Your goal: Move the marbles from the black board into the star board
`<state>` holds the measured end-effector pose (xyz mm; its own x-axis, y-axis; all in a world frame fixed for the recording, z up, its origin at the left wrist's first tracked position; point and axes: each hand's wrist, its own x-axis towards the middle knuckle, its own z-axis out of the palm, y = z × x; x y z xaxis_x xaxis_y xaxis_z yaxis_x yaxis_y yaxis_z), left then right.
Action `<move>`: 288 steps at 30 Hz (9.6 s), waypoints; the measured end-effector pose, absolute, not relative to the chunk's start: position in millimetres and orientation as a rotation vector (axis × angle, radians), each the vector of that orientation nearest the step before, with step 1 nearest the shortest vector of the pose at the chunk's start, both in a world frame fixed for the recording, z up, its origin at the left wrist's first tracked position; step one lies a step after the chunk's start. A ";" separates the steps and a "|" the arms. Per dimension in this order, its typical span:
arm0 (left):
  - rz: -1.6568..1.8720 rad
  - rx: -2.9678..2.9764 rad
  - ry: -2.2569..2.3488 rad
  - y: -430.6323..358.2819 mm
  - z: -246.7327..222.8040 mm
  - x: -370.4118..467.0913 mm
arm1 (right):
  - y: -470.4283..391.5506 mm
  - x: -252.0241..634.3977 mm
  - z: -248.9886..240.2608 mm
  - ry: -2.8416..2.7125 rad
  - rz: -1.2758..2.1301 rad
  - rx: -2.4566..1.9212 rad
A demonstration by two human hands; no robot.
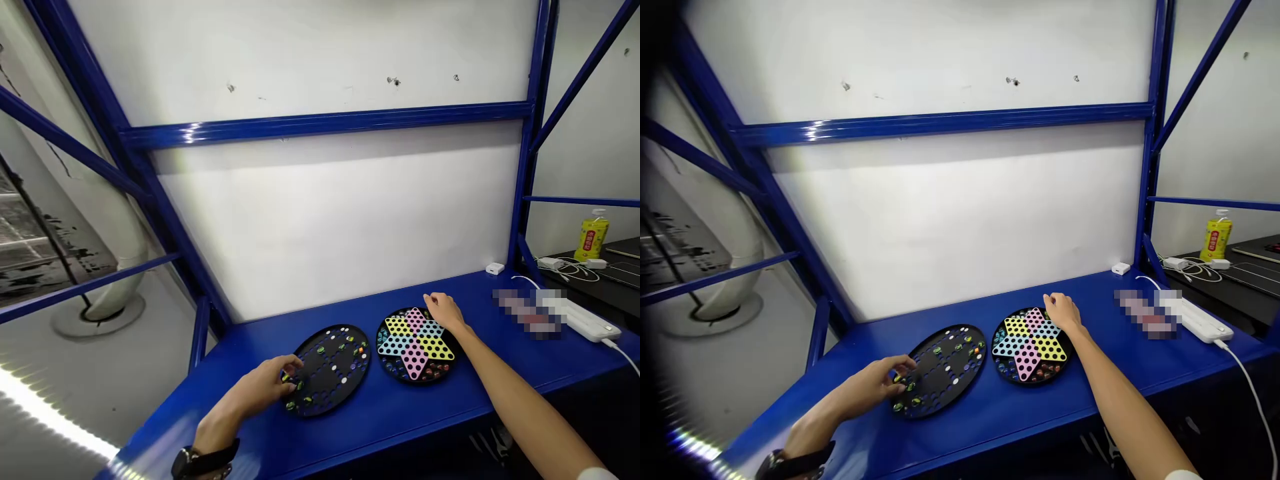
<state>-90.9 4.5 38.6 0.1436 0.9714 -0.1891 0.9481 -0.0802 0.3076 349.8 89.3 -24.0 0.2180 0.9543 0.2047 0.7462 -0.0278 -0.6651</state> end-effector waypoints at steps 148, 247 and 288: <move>0.438 2.424 1.751 -17.7 3.8 -40.0 | -18.6 391.6 -26.3 -1.883 0.301 -1.450; 0.320 2.471 1.668 -36.3 4.5 -18.2 | 87.3 370.3 -44.8 -1.854 0.472 -1.482; 0.260 2.755 1.376 47.0 10.8 264.7 | 113.4 413.7 -49.8 -1.443 0.340 -1.580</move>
<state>264.7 47.0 10.8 0.5894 0.7978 0.1270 0.7892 -0.6022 0.1206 413.7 113.4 -49.8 0.2693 0.8879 0.3729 0.6282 0.1315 -0.7668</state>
